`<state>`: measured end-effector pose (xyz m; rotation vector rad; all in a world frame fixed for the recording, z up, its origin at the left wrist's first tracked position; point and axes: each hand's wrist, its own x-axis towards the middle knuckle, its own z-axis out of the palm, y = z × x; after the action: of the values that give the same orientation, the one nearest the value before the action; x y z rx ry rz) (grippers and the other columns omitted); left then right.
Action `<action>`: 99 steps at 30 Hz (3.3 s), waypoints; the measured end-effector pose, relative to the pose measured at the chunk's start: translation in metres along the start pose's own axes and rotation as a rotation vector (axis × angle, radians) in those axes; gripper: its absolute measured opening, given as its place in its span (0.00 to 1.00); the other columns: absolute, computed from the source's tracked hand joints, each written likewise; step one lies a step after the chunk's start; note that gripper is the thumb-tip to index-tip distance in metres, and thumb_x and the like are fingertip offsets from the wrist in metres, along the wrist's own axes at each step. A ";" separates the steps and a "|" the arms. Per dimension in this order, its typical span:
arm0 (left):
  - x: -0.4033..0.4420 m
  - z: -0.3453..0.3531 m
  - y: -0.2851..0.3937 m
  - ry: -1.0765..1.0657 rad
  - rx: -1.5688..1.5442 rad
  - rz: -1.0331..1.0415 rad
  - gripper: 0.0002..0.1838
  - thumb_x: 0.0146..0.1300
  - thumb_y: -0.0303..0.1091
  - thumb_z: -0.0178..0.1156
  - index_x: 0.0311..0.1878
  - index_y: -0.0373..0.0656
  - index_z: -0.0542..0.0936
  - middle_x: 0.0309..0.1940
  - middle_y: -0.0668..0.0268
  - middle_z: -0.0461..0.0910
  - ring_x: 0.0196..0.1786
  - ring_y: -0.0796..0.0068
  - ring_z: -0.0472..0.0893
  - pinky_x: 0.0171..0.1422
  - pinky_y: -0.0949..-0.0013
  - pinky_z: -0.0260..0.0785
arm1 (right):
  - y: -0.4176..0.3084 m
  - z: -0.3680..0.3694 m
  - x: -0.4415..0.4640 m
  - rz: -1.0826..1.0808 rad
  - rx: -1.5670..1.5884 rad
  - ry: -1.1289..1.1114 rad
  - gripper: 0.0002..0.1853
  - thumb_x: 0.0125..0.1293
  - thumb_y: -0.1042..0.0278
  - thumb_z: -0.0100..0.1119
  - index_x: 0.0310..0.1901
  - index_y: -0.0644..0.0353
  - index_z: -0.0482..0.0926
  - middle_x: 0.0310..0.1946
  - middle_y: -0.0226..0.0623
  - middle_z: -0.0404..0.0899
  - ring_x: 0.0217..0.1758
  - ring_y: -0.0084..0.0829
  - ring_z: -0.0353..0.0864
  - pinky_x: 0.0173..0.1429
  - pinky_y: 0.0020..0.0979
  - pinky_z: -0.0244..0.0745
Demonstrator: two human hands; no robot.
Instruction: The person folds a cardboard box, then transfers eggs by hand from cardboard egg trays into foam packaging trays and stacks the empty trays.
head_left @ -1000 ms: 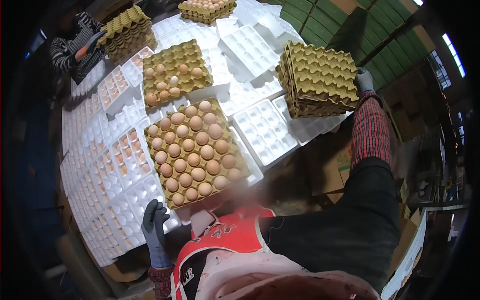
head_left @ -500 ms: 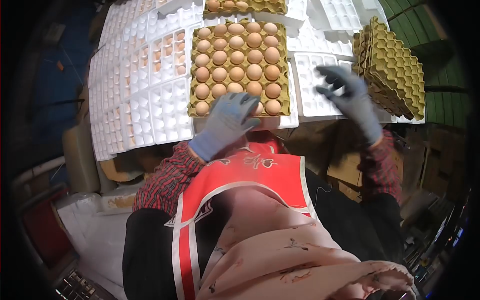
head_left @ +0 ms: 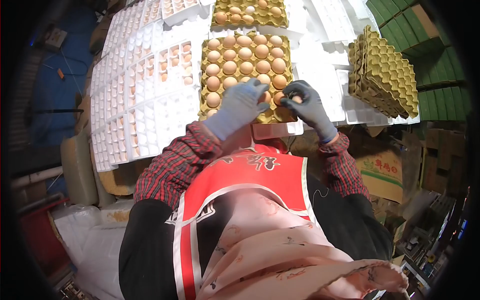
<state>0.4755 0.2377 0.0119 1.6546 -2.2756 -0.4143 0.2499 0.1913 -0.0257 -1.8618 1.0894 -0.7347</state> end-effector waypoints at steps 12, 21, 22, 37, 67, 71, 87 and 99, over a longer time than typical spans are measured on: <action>0.000 -0.033 -0.044 -0.067 -1.214 -0.287 0.30 0.59 0.37 0.70 0.65 0.43 0.77 0.50 0.65 0.81 0.45 0.73 0.82 0.49 0.67 0.77 | -0.035 -0.031 0.022 0.236 0.436 -0.018 0.27 0.62 0.62 0.72 0.61 0.63 0.78 0.46 0.34 0.83 0.45 0.19 0.81 0.43 0.21 0.77; 0.057 0.036 0.000 0.051 0.544 -0.138 0.12 0.61 0.40 0.62 0.42 0.45 0.88 0.51 0.62 0.74 0.47 0.55 0.77 0.32 0.60 0.73 | -0.039 0.035 0.058 0.085 -1.229 -0.079 0.22 0.59 0.68 0.64 0.57 0.45 0.80 0.67 0.37 0.66 0.56 0.46 0.77 0.51 0.43 0.83; 0.055 0.020 -0.008 -0.068 0.493 -0.033 0.11 0.61 0.39 0.61 0.42 0.47 0.87 0.51 0.64 0.75 0.48 0.59 0.77 0.38 0.60 0.74 | -0.044 0.036 0.059 0.094 -1.218 -0.098 0.22 0.58 0.68 0.65 0.56 0.45 0.80 0.67 0.38 0.67 0.56 0.47 0.77 0.52 0.43 0.82; -0.300 -0.010 -0.231 0.331 0.001 -1.071 0.26 0.47 0.52 0.78 0.49 0.53 0.85 0.57 0.63 0.76 0.53 0.62 0.82 0.54 0.60 0.77 | -0.142 0.131 0.076 0.161 0.131 -0.258 0.25 0.58 0.74 0.71 0.59 0.64 0.78 0.60 0.39 0.77 0.58 0.31 0.80 0.62 0.31 0.76; -0.307 0.062 -0.373 0.248 0.368 -0.789 0.30 0.70 0.48 0.52 0.74 0.53 0.69 0.74 0.55 0.64 0.77 0.50 0.59 0.81 0.40 0.44 | -0.124 0.436 0.140 -0.358 -0.100 -0.249 0.25 0.64 0.58 0.62 0.61 0.59 0.75 0.59 0.49 0.77 0.60 0.51 0.77 0.65 0.47 0.70; -0.283 0.048 -0.368 0.485 0.403 -0.695 0.29 0.68 0.53 0.58 0.68 0.48 0.75 0.67 0.54 0.71 0.69 0.47 0.68 0.73 0.44 0.58 | -0.168 0.303 0.072 -0.032 0.316 -0.624 0.23 0.66 0.59 0.66 0.60 0.58 0.79 0.53 0.46 0.83 0.52 0.45 0.84 0.56 0.39 0.79; -0.107 -0.027 -0.130 -0.042 -0.262 0.001 0.30 0.58 0.38 0.71 0.63 0.44 0.74 0.53 0.62 0.78 0.51 0.65 0.82 0.56 0.62 0.77 | -0.050 0.094 -0.015 0.165 0.223 -0.049 0.25 0.59 0.68 0.72 0.57 0.58 0.74 0.48 0.32 0.79 0.49 0.28 0.82 0.51 0.31 0.80; -0.083 0.005 -0.070 -0.064 0.165 0.144 0.23 0.57 0.44 0.70 0.54 0.46 0.79 0.42 0.61 0.79 0.42 0.61 0.82 0.46 0.61 0.76 | -0.057 0.089 0.034 -0.091 -0.381 -0.108 0.21 0.60 0.69 0.68 0.55 0.58 0.78 0.47 0.36 0.81 0.43 0.36 0.84 0.47 0.36 0.81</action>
<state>0.5585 0.2967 -0.0260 1.5575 -2.5173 -0.2561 0.3586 0.2089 -0.0160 -2.2565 1.1398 -0.4929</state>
